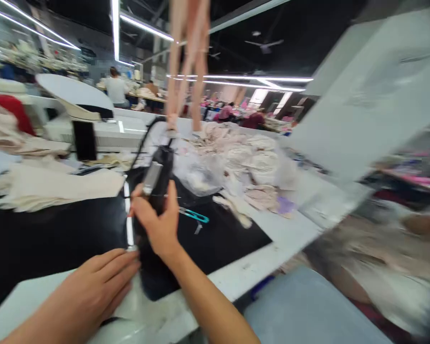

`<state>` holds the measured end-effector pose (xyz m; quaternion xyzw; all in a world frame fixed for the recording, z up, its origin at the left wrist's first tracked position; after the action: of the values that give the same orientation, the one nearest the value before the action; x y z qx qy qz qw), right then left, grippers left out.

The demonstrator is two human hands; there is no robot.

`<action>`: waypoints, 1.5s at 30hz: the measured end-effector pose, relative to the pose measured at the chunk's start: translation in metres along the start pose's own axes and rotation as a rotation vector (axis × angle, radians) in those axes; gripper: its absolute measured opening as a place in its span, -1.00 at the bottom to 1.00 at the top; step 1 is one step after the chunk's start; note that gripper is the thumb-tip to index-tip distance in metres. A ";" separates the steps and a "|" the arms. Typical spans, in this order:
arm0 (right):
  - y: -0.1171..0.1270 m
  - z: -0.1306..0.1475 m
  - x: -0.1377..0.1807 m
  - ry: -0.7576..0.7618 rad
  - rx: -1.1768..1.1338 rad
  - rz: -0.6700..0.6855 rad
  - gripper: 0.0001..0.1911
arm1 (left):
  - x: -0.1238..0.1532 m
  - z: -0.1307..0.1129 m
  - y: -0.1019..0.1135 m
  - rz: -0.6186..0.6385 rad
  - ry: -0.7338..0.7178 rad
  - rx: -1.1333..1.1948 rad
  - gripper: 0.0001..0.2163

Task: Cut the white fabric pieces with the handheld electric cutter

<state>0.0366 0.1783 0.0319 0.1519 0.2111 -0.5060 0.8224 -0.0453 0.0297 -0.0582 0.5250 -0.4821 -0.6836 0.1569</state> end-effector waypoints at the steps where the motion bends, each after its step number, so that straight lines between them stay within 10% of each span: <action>1: 0.001 -0.001 -0.001 -0.008 -0.088 0.013 -0.71 | -0.010 -0.003 0.006 0.023 0.002 -0.023 -0.58; 45: 0.009 -0.013 -0.009 0.091 -0.283 -0.043 -0.60 | -0.017 0.000 0.001 0.130 0.174 -0.045 -0.77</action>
<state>0.0389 0.1952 0.0254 0.0527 0.3203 -0.4811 0.8143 -0.0389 0.0415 -0.0474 0.5464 -0.4842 -0.6344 0.2539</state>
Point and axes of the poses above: each hand's wrist, its own x-axis away from the middle knuckle, its own y-axis out of the back of the hand, z = x × y, the point moved 2 cm from there along -x, towards the middle knuckle, and after that the axes turned 11 degrees about x, right-handed, at the moved point
